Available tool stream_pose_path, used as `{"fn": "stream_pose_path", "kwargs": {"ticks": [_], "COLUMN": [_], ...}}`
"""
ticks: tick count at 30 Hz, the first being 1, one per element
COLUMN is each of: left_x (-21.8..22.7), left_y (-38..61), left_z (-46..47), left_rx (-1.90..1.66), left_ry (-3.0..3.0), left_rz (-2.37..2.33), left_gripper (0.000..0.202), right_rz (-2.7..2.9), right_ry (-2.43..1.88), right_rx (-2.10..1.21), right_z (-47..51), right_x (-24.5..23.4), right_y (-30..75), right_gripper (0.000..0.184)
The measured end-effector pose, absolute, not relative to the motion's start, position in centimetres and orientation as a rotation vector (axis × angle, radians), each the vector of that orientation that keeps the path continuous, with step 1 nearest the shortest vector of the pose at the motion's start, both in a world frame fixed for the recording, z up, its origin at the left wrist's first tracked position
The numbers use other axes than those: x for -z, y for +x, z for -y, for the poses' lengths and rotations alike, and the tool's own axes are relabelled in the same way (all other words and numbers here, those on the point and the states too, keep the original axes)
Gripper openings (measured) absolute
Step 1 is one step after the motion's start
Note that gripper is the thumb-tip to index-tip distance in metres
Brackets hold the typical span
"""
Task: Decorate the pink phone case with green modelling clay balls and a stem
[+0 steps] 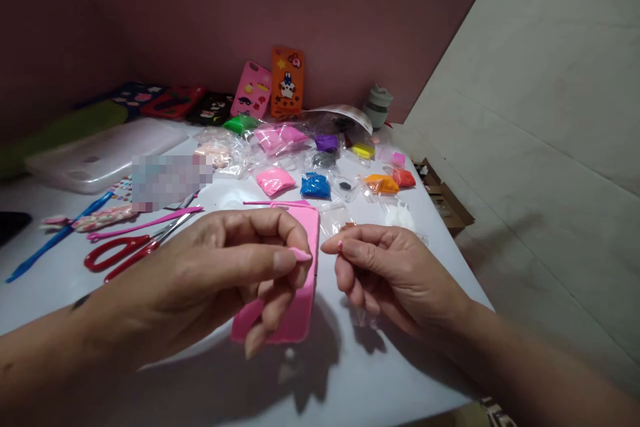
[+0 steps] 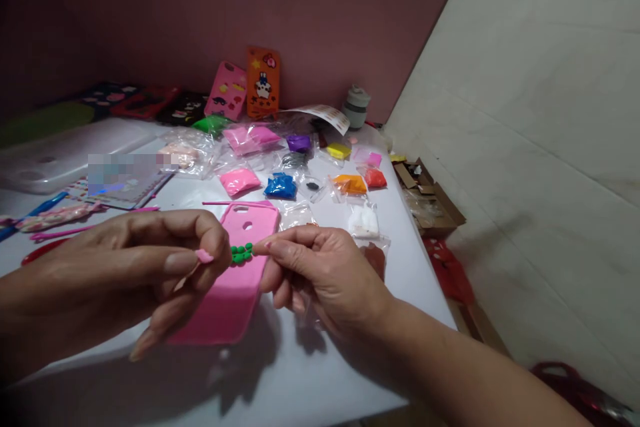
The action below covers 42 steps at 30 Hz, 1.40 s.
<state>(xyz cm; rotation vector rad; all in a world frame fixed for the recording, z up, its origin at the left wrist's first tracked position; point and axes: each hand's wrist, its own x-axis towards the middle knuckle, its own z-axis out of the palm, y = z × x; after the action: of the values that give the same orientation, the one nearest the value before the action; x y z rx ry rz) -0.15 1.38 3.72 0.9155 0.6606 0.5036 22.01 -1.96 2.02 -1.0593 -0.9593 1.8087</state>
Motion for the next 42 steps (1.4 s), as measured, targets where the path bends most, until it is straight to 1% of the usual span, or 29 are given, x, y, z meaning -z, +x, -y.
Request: {"fn": "stream_pose_path", "kwargs": {"ticks": [5,8,13,18,23,27,34,39,42], "left_x": [-3.3,-3.2,-2.7,-2.2,-2.1,-1.8,-1.2,-1.8,-1.8], "left_y": [0.2,0.2,0.0,-0.2,-0.1,-0.2,-0.9,-1.3,-1.4], "left_z": [-1.5,-1.5,-1.6,-1.5,-1.1,-1.0,-1.0,-1.1,-1.0], "left_rx": [-0.474,-0.467,-0.46,-0.459,-0.467,-0.486,-0.437,-0.377,-0.324], "left_ry": [0.819,0.807,0.795,0.72,0.718,0.695,0.775,0.782,0.796], "left_rz": [-0.688,-0.709,-0.739,-0.696,-0.649,-0.635,-0.686,-0.636,-0.679], "left_gripper": [0.025,0.026,0.023,0.014,0.015,0.013,0.019,0.024,0.032], "right_rz": [0.768,0.738,0.741,0.731,0.732,0.734,0.682,0.7,0.695], "right_ry": [-0.886,-0.861,-0.844,-0.839,-0.835,-0.859,-1.023,-0.939,-0.919], "right_rx": [-1.979,-2.015,-1.989,-1.994,-2.028,-2.051,-1.941,-1.974,-1.973], "right_z": [1.6,1.5,1.2,1.2,1.3,1.5,1.6,1.4,1.4], "right_x": [-1.8,-1.8,-1.5,-1.5,-1.5,-1.5,-2.0,-1.7,-1.6], "right_y": [22.1,22.2,22.5,22.6,22.5,22.5,22.4,22.5,22.5], "right_gripper": [0.014,0.01,0.016,0.017,0.019,0.02,0.022,0.026,0.021]}}
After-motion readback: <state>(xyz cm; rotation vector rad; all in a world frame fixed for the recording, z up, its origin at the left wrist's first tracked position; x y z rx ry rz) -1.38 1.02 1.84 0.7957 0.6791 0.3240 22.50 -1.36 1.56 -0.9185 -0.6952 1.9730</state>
